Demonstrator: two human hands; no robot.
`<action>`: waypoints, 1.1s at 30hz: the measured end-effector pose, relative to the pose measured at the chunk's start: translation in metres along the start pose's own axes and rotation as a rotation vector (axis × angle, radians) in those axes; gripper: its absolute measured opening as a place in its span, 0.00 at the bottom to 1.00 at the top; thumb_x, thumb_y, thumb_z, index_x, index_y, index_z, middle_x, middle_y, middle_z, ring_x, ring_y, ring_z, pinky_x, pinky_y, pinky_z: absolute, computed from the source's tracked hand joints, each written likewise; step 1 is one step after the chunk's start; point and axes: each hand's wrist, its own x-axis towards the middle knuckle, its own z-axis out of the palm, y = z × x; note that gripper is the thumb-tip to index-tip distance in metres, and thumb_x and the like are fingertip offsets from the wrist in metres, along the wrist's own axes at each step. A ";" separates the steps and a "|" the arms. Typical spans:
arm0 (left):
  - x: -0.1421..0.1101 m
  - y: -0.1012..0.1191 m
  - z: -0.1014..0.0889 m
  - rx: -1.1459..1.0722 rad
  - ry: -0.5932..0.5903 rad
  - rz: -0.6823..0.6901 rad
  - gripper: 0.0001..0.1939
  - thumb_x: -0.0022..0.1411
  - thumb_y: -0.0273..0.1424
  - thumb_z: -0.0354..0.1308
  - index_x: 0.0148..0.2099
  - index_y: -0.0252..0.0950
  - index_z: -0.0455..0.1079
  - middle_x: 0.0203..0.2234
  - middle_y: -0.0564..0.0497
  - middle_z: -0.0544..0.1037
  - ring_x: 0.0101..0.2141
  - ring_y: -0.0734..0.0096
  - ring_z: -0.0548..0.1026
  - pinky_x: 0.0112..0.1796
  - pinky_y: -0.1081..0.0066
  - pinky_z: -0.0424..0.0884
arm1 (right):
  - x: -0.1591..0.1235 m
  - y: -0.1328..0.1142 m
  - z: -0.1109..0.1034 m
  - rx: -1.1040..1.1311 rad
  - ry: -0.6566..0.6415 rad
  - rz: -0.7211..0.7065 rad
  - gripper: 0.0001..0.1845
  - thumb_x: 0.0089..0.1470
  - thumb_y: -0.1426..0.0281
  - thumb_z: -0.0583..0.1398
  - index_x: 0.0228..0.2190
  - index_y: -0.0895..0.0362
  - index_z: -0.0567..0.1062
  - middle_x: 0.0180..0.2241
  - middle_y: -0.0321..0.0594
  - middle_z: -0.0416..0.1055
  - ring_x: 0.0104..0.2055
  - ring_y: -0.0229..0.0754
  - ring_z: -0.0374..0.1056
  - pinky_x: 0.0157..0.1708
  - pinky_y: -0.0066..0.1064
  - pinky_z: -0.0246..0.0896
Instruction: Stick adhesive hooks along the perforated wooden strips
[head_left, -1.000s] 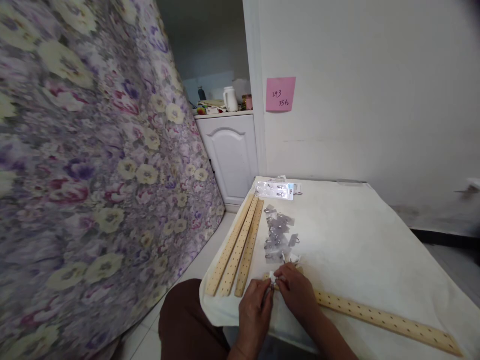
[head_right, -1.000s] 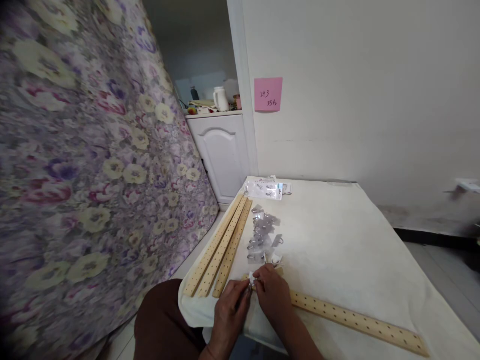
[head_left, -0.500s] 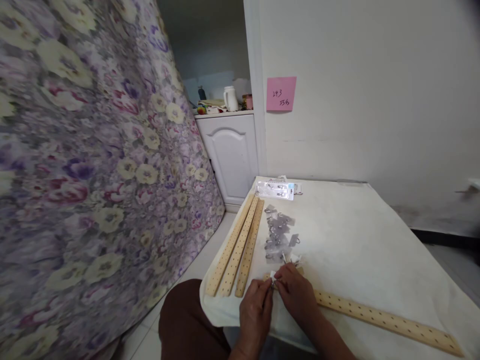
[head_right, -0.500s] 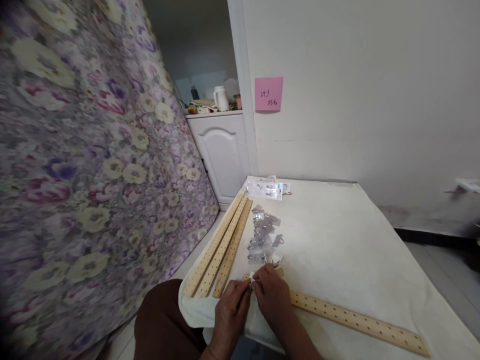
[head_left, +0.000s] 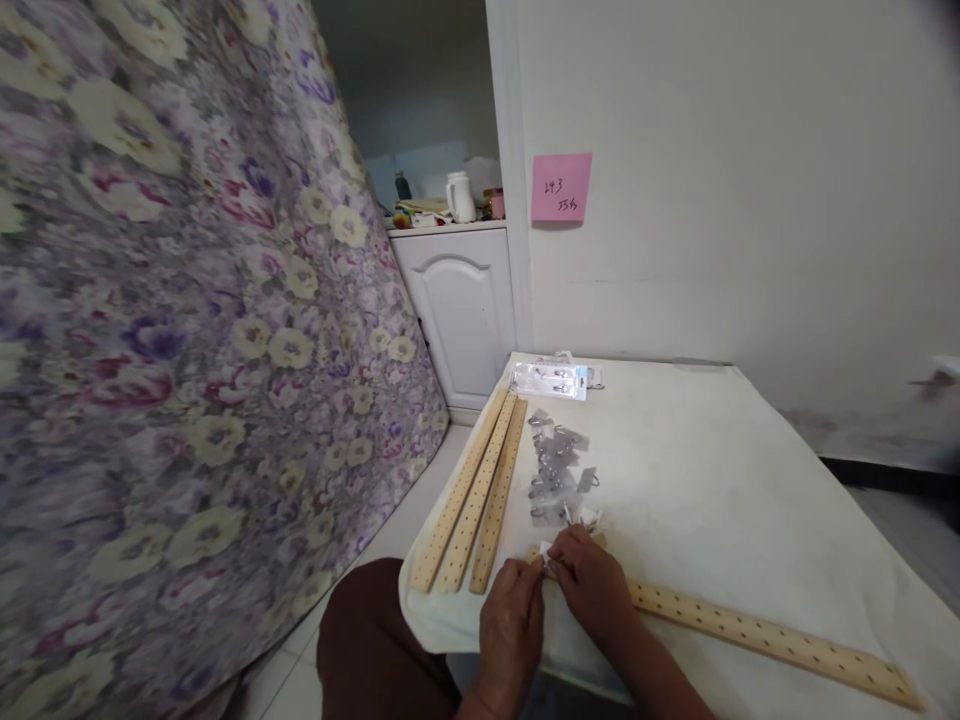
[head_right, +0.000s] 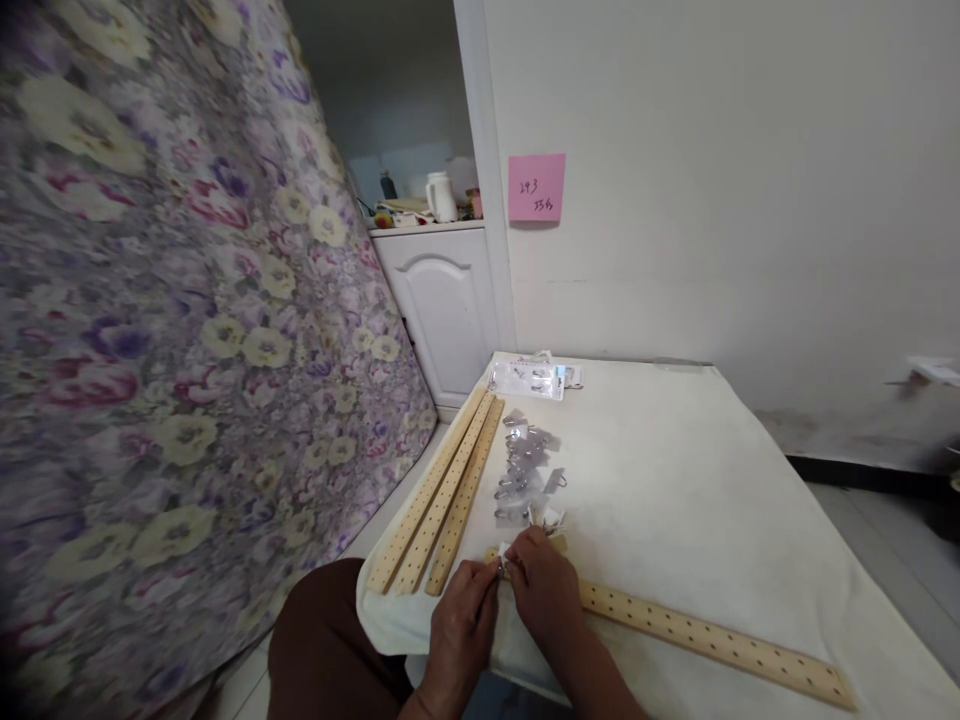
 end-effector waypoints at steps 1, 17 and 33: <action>0.000 0.000 0.000 0.004 -0.004 0.006 0.15 0.65 0.26 0.46 0.51 0.41 0.68 0.34 0.48 0.72 0.35 0.69 0.73 0.36 0.70 0.72 | 0.000 0.000 -0.001 0.001 -0.002 0.000 0.07 0.54 0.73 0.53 0.29 0.54 0.71 0.34 0.37 0.70 0.35 0.39 0.68 0.34 0.26 0.57; -0.002 -0.004 0.002 -0.031 0.018 -0.012 0.17 0.65 0.25 0.45 0.54 0.39 0.65 0.37 0.47 0.73 0.39 0.67 0.73 0.41 0.67 0.72 | -0.004 0.004 -0.001 0.131 0.076 -0.015 0.09 0.50 0.76 0.54 0.33 0.55 0.72 0.36 0.39 0.70 0.38 0.42 0.68 0.40 0.31 0.61; 0.001 -0.003 -0.003 -0.080 0.145 -0.141 0.12 0.65 0.30 0.47 0.50 0.35 0.64 0.36 0.46 0.73 0.39 0.65 0.73 0.41 0.65 0.71 | -0.073 0.087 -0.065 -0.132 0.150 0.048 0.15 0.46 0.64 0.63 0.39 0.53 0.77 0.44 0.44 0.72 0.44 0.50 0.67 0.44 0.40 0.62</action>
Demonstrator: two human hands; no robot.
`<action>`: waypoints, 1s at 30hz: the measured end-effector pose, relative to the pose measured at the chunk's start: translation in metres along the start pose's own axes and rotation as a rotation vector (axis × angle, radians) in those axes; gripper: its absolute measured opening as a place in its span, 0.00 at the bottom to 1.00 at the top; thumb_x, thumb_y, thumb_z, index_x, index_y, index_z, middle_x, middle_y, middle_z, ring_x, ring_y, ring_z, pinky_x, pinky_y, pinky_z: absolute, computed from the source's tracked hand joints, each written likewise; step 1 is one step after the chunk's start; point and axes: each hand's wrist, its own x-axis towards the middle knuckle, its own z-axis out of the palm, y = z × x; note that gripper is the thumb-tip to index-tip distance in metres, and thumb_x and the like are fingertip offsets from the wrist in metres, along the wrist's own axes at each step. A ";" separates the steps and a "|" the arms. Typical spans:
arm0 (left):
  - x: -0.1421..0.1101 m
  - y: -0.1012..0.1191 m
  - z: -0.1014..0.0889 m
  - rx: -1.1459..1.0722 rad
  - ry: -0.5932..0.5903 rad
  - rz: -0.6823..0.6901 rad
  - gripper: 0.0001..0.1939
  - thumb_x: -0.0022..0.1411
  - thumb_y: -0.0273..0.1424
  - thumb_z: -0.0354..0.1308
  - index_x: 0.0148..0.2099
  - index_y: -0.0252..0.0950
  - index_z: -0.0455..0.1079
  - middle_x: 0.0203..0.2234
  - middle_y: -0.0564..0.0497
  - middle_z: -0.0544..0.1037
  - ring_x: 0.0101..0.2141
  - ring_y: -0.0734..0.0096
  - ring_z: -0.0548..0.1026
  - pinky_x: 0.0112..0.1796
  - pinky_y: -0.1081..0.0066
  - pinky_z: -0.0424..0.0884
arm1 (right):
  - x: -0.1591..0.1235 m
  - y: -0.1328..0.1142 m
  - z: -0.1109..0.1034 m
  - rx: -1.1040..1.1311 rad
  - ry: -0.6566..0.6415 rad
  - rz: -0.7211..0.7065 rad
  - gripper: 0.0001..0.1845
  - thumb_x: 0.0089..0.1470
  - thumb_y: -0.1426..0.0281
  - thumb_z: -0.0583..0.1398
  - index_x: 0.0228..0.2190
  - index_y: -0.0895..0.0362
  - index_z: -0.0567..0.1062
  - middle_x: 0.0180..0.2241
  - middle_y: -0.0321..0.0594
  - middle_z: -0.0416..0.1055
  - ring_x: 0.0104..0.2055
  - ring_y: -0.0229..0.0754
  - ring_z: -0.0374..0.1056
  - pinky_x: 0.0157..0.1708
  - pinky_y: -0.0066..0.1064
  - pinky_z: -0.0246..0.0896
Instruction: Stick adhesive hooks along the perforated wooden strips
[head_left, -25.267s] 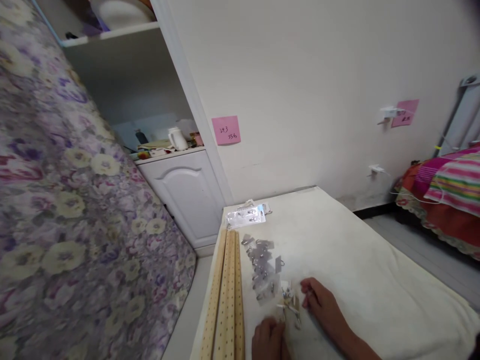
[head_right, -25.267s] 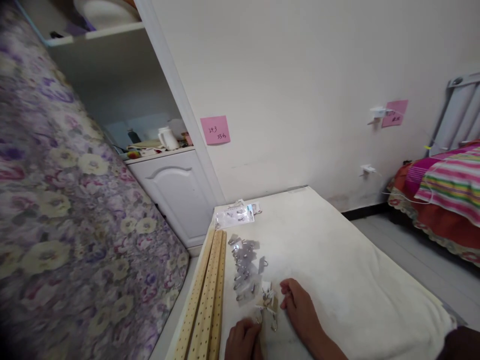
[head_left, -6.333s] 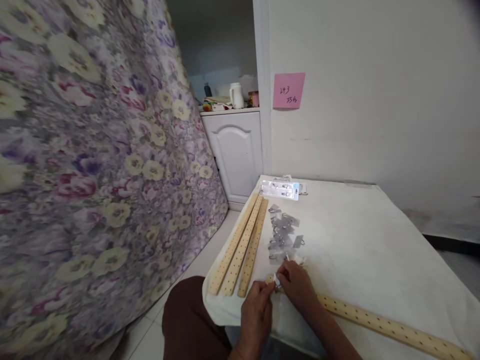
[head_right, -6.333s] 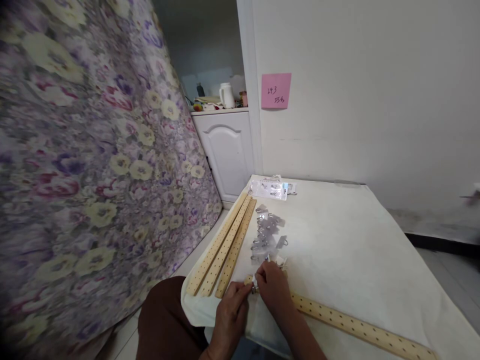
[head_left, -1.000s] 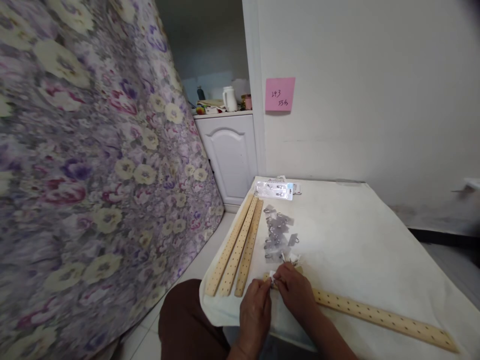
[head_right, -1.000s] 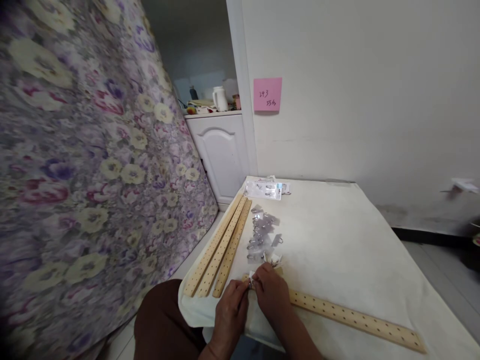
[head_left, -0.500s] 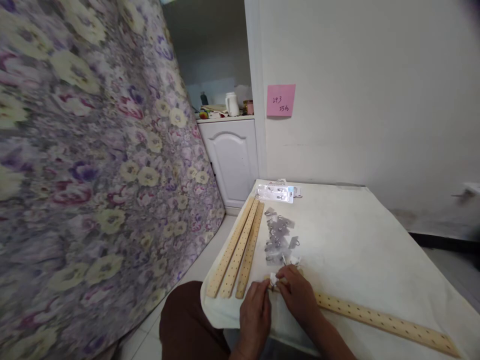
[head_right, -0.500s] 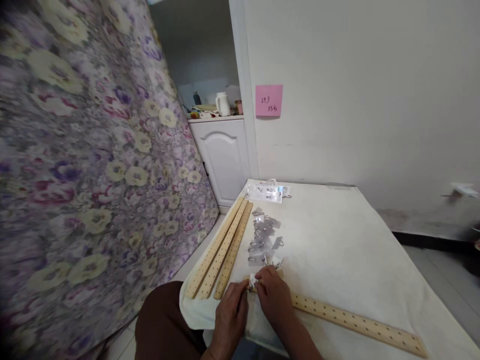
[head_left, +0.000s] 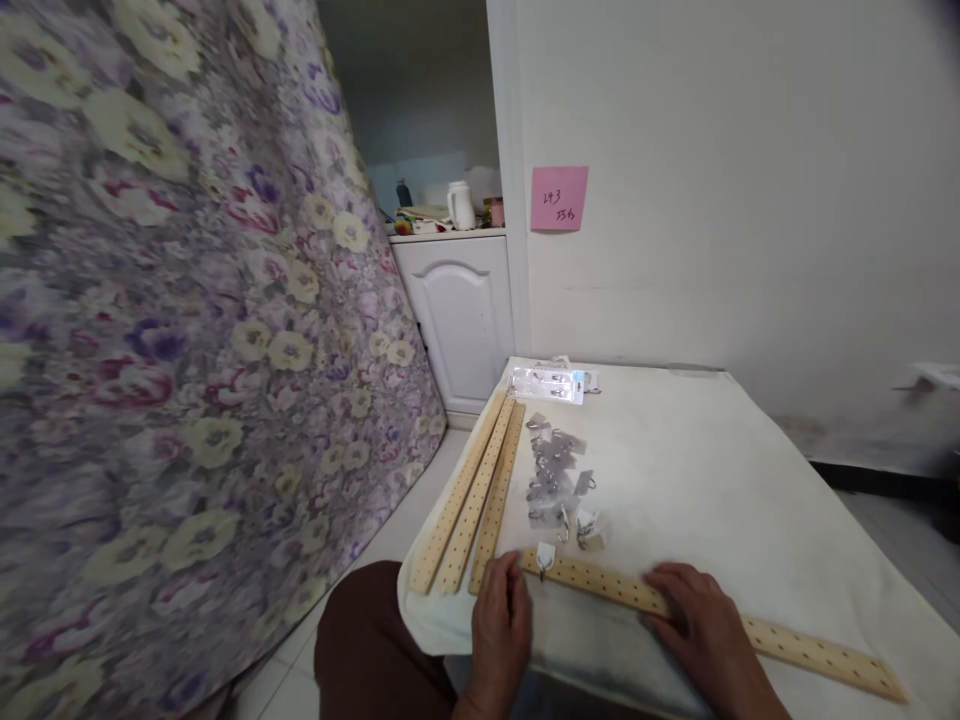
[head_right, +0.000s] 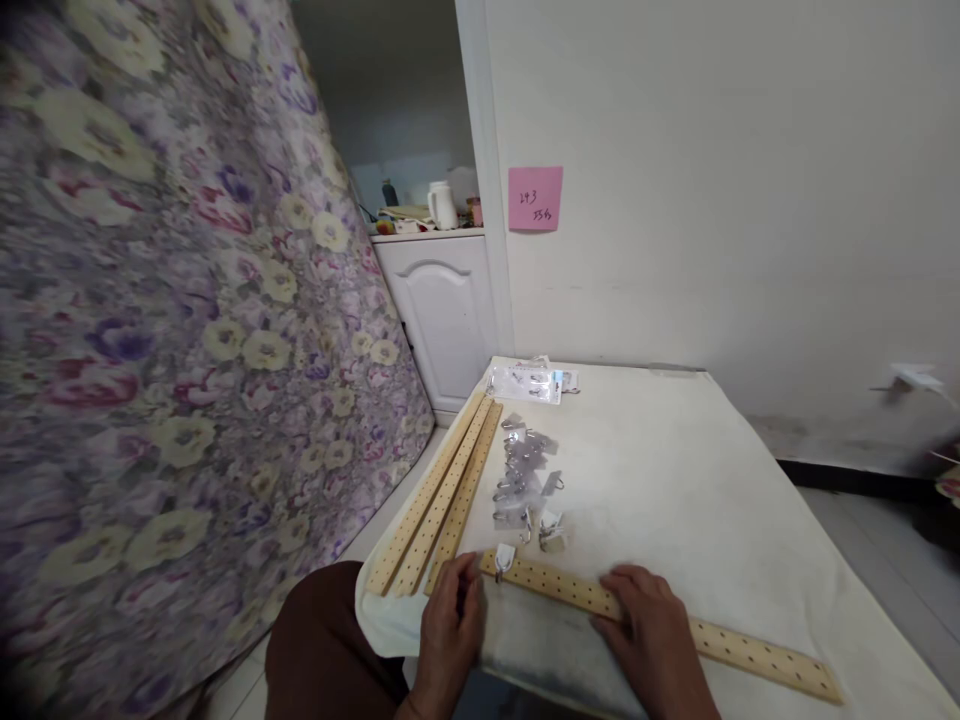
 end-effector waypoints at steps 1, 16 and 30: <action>0.000 0.000 -0.001 -0.002 0.002 -0.008 0.12 0.65 0.30 0.47 0.49 0.35 0.64 0.36 0.46 0.73 0.39 0.65 0.73 0.41 0.65 0.71 | -0.002 0.006 -0.002 -0.011 -0.005 0.007 0.15 0.45 0.64 0.63 0.39 0.52 0.77 0.43 0.44 0.72 0.44 0.50 0.67 0.44 0.40 0.62; 0.000 0.002 -0.006 -0.063 0.072 -0.016 0.11 0.64 0.30 0.48 0.47 0.36 0.66 0.36 0.47 0.74 0.38 0.66 0.74 0.39 0.68 0.70 | 0.000 -0.010 -0.007 0.045 -0.126 0.080 0.13 0.50 0.64 0.59 0.39 0.51 0.77 0.41 0.42 0.73 0.43 0.47 0.68 0.44 0.36 0.62; -0.001 0.003 -0.010 -0.095 -0.009 0.083 0.06 0.62 0.26 0.47 0.35 0.38 0.64 0.28 0.52 0.69 0.32 0.70 0.71 0.35 0.72 0.68 | 0.004 -0.022 0.001 0.029 -0.126 0.125 0.12 0.48 0.66 0.60 0.37 0.51 0.77 0.39 0.40 0.73 0.42 0.47 0.68 0.42 0.36 0.62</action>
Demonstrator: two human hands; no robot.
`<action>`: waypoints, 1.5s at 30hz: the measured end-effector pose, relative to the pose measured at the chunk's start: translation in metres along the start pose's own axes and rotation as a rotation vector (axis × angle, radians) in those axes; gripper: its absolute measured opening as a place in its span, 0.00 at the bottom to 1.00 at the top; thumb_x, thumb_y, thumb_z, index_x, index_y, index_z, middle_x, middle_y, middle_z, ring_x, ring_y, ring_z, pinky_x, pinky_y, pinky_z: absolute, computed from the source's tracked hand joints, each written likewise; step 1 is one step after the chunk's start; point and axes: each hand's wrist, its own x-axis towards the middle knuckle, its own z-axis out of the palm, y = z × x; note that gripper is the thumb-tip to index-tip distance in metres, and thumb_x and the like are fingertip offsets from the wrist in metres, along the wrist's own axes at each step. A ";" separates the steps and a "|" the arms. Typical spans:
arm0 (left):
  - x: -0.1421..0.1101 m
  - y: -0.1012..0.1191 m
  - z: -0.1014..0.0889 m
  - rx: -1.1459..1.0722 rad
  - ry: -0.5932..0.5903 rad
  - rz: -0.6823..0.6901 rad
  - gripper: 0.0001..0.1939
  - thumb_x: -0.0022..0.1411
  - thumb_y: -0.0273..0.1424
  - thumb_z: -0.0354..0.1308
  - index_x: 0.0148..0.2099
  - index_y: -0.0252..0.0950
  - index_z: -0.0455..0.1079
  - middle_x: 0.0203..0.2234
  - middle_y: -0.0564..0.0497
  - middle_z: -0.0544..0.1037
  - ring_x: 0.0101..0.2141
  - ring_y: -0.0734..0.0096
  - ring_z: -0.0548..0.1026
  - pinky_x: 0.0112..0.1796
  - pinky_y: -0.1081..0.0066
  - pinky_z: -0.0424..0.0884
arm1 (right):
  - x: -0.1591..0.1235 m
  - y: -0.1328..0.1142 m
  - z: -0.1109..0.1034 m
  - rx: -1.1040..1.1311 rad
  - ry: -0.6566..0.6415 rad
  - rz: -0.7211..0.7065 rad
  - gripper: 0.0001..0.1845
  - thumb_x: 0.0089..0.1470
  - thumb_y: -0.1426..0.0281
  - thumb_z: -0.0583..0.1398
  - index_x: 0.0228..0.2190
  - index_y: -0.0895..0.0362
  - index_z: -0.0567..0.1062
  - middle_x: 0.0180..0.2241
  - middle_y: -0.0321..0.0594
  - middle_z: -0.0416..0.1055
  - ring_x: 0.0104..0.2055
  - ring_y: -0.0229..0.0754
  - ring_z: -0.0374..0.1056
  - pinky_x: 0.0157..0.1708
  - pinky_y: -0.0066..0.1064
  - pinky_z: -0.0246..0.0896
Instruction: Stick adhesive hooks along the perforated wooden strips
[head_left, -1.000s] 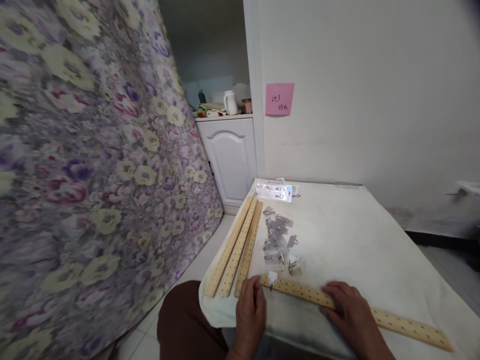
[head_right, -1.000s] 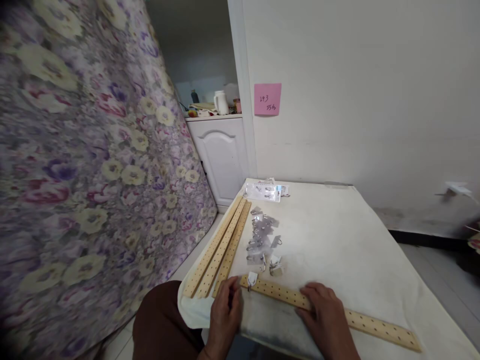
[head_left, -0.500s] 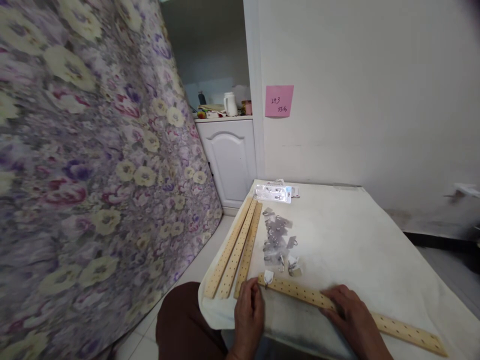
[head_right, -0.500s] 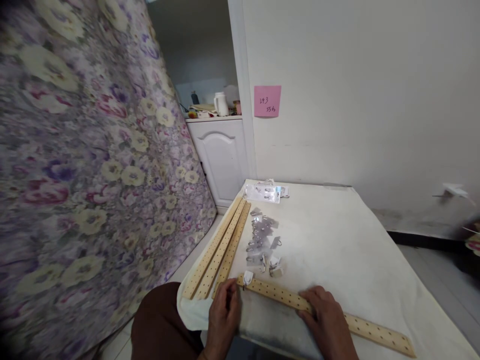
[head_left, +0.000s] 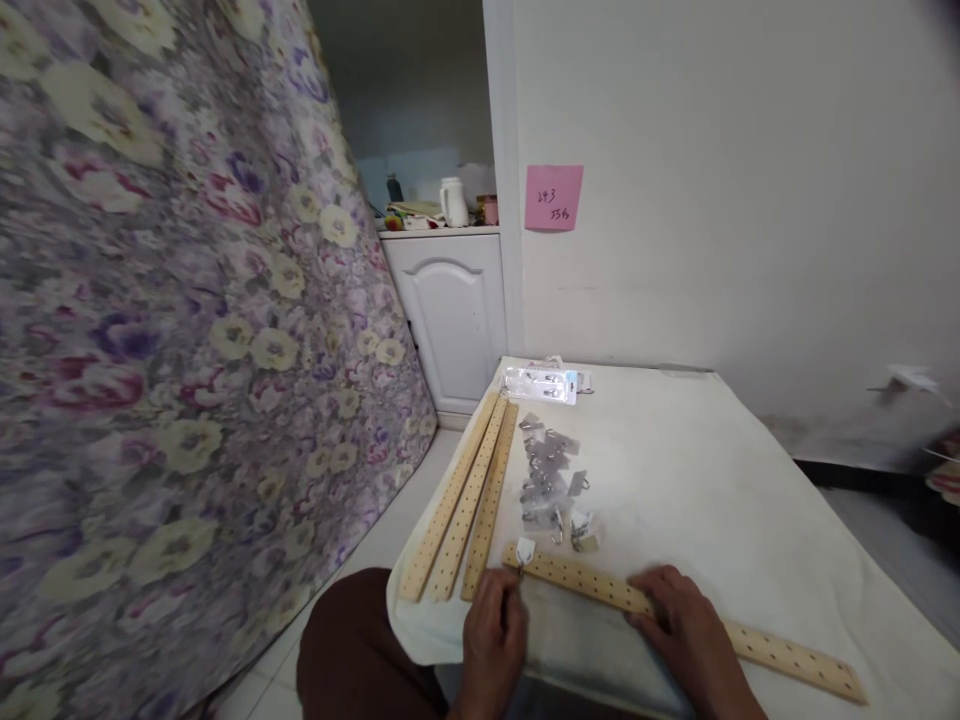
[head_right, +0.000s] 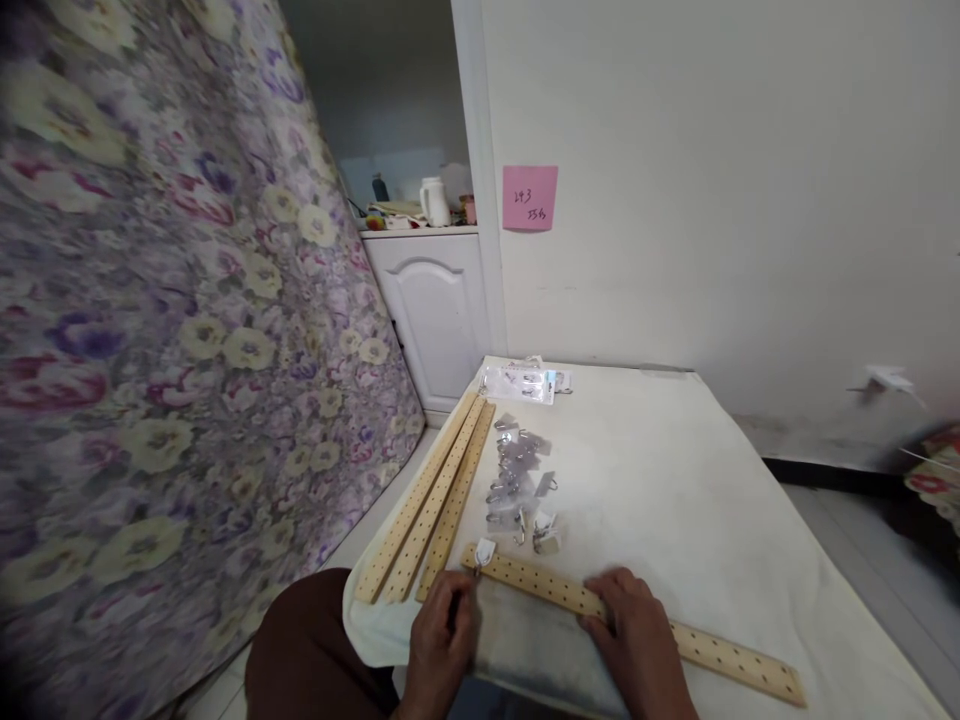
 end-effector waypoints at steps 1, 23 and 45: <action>0.000 0.000 0.000 0.000 -0.006 -0.003 0.06 0.62 0.26 0.47 0.35 0.38 0.64 0.28 0.52 0.69 0.32 0.70 0.71 0.35 0.72 0.68 | 0.000 0.001 0.000 0.016 0.005 -0.005 0.12 0.48 0.66 0.60 0.37 0.51 0.77 0.39 0.40 0.73 0.42 0.47 0.68 0.42 0.36 0.62; 0.001 -0.003 0.001 0.018 -0.048 0.005 0.07 0.64 0.27 0.46 0.37 0.39 0.65 0.30 0.51 0.71 0.33 0.69 0.72 0.35 0.71 0.69 | 0.064 -0.025 0.027 0.178 0.107 0.052 0.05 0.47 0.69 0.56 0.29 0.54 0.71 0.26 0.34 0.69 0.28 0.40 0.65 0.29 0.29 0.56; 0.005 0.002 -0.001 0.089 -0.050 0.054 0.06 0.63 0.29 0.48 0.37 0.39 0.66 0.30 0.50 0.72 0.33 0.67 0.73 0.35 0.70 0.70 | 0.044 -0.015 -0.005 0.154 0.389 -0.100 0.12 0.59 0.67 0.51 0.29 0.54 0.72 0.33 0.39 0.69 0.35 0.39 0.67 0.35 0.28 0.61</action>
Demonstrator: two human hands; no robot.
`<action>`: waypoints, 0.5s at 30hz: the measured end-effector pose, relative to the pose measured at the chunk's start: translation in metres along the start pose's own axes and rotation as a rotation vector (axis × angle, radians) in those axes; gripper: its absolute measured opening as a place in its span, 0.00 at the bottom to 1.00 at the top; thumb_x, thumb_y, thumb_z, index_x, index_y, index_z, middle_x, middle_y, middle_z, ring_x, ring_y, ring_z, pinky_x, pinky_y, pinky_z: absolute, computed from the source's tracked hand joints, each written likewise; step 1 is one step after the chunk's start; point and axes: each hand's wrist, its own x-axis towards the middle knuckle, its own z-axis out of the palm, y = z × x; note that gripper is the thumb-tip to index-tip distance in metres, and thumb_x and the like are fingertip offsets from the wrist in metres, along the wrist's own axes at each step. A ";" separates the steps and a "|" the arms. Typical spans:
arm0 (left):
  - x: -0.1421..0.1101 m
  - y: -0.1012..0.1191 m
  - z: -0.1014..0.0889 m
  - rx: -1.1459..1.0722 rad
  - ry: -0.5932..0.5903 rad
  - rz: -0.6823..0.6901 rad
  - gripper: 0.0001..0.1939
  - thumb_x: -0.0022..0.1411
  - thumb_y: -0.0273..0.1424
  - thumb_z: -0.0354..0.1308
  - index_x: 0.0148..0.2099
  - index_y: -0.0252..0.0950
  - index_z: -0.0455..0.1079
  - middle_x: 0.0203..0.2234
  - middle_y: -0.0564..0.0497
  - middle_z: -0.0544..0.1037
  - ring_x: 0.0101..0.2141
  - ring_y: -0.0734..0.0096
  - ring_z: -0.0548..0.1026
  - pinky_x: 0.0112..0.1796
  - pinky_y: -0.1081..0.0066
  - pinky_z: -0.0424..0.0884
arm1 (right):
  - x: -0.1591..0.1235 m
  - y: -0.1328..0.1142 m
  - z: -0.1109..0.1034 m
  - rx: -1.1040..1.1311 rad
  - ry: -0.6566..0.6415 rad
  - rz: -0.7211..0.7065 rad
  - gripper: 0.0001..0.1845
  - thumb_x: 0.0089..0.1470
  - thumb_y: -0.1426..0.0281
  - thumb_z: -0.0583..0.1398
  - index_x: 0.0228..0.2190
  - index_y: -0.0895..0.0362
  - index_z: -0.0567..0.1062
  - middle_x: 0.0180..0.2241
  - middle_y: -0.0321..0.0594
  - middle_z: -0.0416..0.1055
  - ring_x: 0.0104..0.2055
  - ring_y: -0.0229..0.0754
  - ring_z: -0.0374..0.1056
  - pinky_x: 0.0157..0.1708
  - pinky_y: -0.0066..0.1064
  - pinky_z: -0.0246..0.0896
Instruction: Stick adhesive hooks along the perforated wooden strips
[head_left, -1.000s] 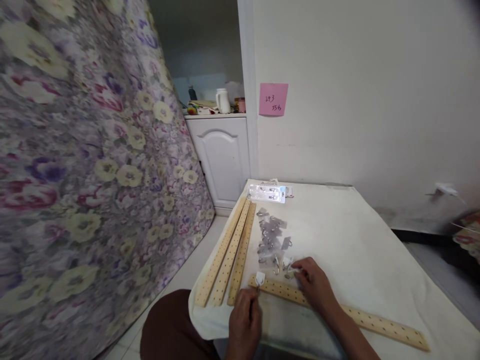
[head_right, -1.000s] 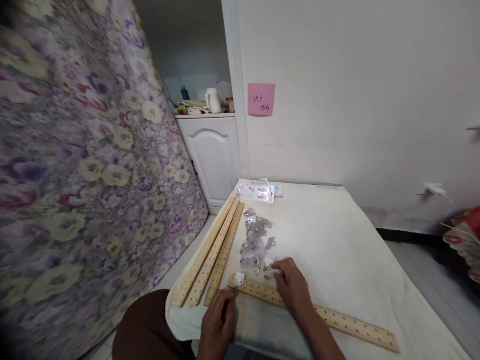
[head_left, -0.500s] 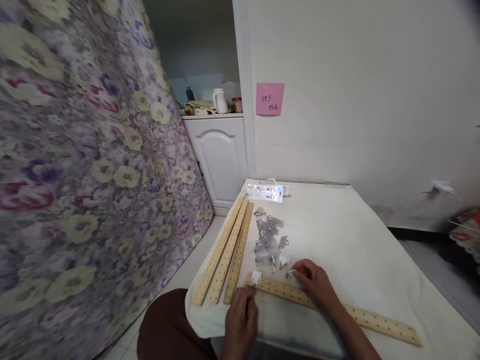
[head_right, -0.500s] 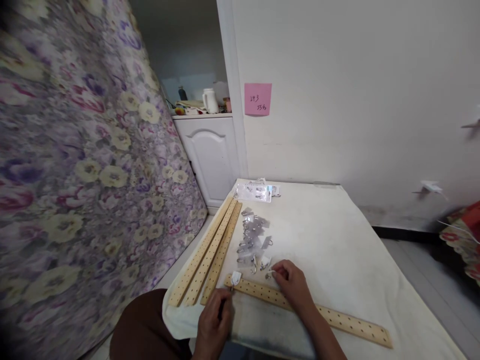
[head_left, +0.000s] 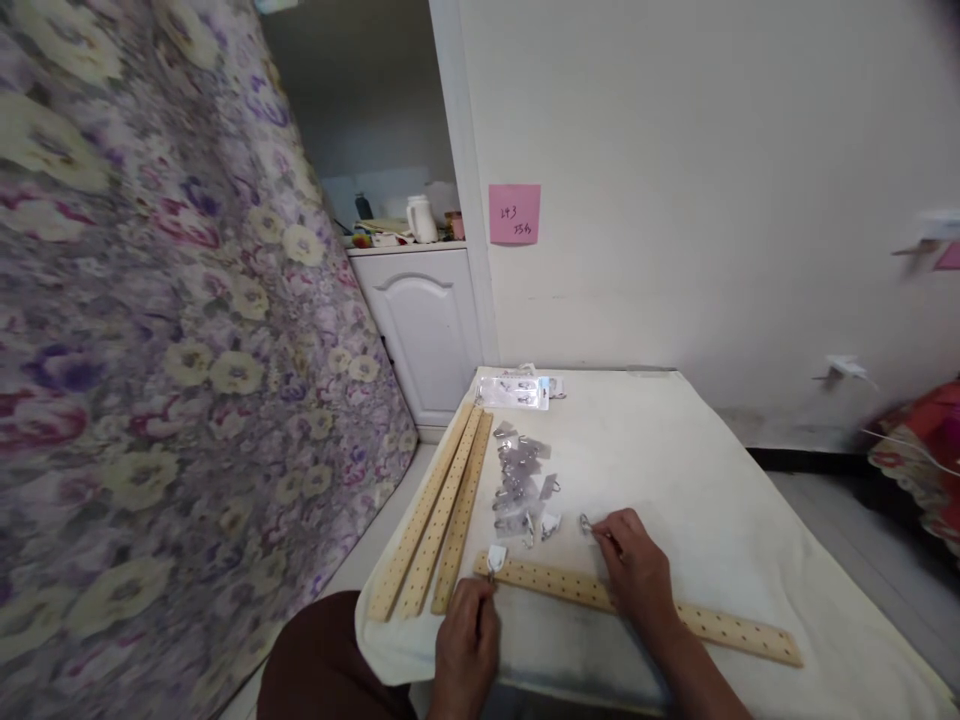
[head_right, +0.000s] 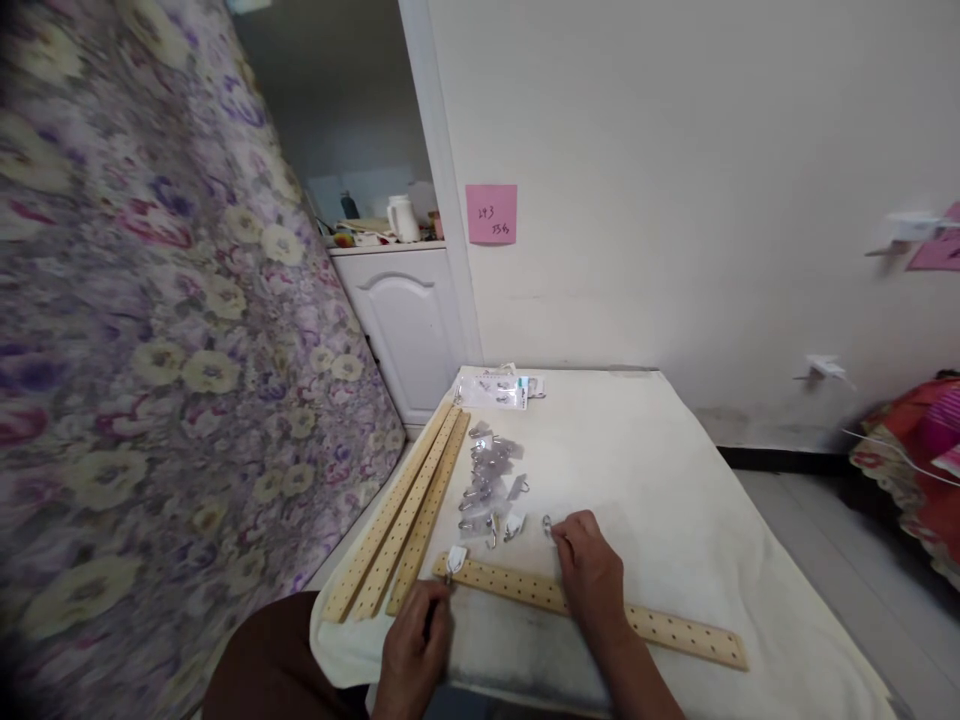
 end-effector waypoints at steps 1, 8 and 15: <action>0.000 0.001 0.000 0.001 -0.001 0.003 0.07 0.63 0.29 0.47 0.36 0.39 0.66 0.30 0.50 0.72 0.33 0.67 0.73 0.35 0.70 0.70 | 0.001 0.003 -0.001 0.023 0.028 0.005 0.12 0.58 0.66 0.51 0.29 0.54 0.73 0.33 0.39 0.69 0.35 0.40 0.67 0.36 0.29 0.61; 0.002 0.001 -0.002 -0.026 0.005 -0.009 0.06 0.62 0.29 0.48 0.36 0.39 0.67 0.29 0.51 0.73 0.33 0.67 0.74 0.35 0.71 0.70 | 0.003 0.014 -0.003 0.285 0.078 0.163 0.14 0.53 0.59 0.57 0.27 0.56 0.74 0.29 0.41 0.71 0.33 0.43 0.67 0.32 0.32 0.63; 0.000 0.038 -0.004 -0.226 -0.128 -0.038 0.08 0.63 0.32 0.48 0.38 0.39 0.69 0.31 0.50 0.74 0.35 0.67 0.73 0.36 0.70 0.70 | 0.000 0.012 -0.009 0.758 0.047 0.532 0.14 0.45 0.58 0.62 0.28 0.56 0.73 0.21 0.33 0.68 0.23 0.39 0.64 0.26 0.30 0.63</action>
